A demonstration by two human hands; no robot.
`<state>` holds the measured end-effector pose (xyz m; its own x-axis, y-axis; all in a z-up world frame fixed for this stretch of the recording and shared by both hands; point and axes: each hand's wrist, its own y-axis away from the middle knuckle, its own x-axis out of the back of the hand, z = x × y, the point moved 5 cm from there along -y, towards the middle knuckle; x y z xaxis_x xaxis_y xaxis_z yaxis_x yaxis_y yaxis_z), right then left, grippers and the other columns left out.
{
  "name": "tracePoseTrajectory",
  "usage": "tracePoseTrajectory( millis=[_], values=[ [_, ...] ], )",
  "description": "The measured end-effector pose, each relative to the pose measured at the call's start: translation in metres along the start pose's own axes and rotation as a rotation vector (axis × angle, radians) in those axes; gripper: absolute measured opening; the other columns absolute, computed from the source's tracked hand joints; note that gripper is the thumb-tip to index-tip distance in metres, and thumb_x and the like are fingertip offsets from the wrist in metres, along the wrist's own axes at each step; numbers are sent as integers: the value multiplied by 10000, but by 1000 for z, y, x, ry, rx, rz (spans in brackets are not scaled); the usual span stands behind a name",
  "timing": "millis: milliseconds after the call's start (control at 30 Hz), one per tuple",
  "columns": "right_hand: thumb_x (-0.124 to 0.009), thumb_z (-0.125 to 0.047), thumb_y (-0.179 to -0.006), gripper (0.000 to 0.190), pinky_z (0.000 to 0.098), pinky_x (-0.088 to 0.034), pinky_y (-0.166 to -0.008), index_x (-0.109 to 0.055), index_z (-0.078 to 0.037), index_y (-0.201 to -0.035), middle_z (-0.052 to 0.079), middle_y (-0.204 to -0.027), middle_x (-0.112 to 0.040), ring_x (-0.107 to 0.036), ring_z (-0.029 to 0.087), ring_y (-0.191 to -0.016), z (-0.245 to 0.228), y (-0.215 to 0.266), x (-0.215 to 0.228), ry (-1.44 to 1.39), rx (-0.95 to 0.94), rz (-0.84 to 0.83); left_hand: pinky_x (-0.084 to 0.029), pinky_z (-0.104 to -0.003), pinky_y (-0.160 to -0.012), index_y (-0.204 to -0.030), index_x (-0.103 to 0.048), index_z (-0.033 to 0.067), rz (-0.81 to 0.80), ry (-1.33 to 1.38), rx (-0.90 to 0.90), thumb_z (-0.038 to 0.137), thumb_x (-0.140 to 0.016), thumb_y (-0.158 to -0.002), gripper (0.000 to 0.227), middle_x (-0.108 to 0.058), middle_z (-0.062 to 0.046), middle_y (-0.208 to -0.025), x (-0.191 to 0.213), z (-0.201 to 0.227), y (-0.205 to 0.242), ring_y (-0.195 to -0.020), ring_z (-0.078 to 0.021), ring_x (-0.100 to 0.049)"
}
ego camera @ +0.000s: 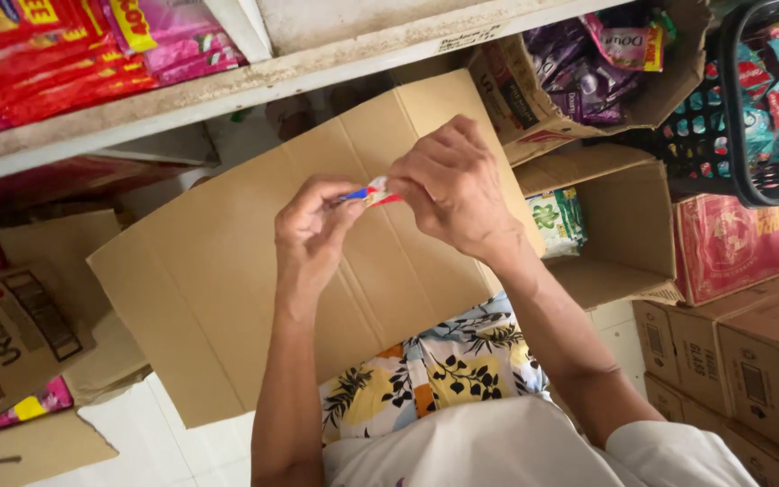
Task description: The person repeatedly folds small Ariel detergent packets by hand over a cardboard box and places them onto a shelf. The process involves folding the packet multiple times and then arranging it in a row with other packets on the shelf.
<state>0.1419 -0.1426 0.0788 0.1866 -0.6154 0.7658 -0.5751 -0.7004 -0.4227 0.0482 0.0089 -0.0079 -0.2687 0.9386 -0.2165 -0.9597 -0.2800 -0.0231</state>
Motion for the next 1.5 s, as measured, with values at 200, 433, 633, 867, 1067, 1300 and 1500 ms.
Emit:
tracePoseTrajectory(
  millis=[200,433,633,867,1067,1300,1500],
  values=[
    [-854,-84,-841,179,422,-450,-946,-723,-87,-963,29,-895,-702,-647,242,-909,-5,-2,4,-130,0,-101,-599,-275,-835,-1098,-696,49,-7,-309,-84,41,-800,-881,241,-693,-57,-1093,-4,6,-8,-980,-137,-706],
    [-828,-77,-820,322,436,-449,-1015,-714,-99,-1120,47,-1097,-727,-651,260,-1066,10,1,27,-20,2,-127,-559,-282,-761,-1003,-724,40,60,-423,-85,80,-825,-899,150,-715,-53,-945,-3,8,-9,-863,-142,-694],
    [-887,-153,-820,398,428,-462,-972,-710,-90,-1171,65,-1015,-711,-640,285,-983,41,19,14,-15,-161,-169,-533,-287,-736,-980,-739,34,76,-422,-43,102,-851,-893,158,-706,-53,-902,-2,8,-9,-822,-150,-656],
    [-818,-57,-903,318,305,-544,-931,-676,-25,-1185,80,-1046,-745,-713,158,-1010,67,40,0,-406,-328,-91,-560,-280,-762,-1031,-773,53,72,-432,-45,129,-870,-825,240,-712,-49,-951,-6,8,-12,-867,-141,-688],
    [-841,-63,-894,270,275,-529,-909,-690,-24,-1114,41,-1020,-725,-667,110,-974,81,52,-16,-671,-460,-121,-536,-292,-736,-948,-769,51,90,-411,-25,109,-845,-855,133,-703,-40,-911,-6,-3,-13,-832,-144,-670],
    [-881,-79,-866,259,266,-513,-869,-735,-15,-1070,26,-970,-749,-652,98,-924,90,66,-36,-724,-490,-144,-545,-264,-747,-1027,-726,42,68,-322,-35,134,-829,-884,198,-680,-12,-949,-8,-1,-10,-863,-91,-656],
    [-827,-100,-894,259,272,-528,-906,-712,-7,-1106,34,-1027,-741,-674,105,-987,71,49,-22,-661,-455,-91,-476,-246,-685,-1000,-743,50,156,-266,88,153,-815,-931,143,-636,11,-882,0,-22,-8,-789,-63,-569]
  ],
)
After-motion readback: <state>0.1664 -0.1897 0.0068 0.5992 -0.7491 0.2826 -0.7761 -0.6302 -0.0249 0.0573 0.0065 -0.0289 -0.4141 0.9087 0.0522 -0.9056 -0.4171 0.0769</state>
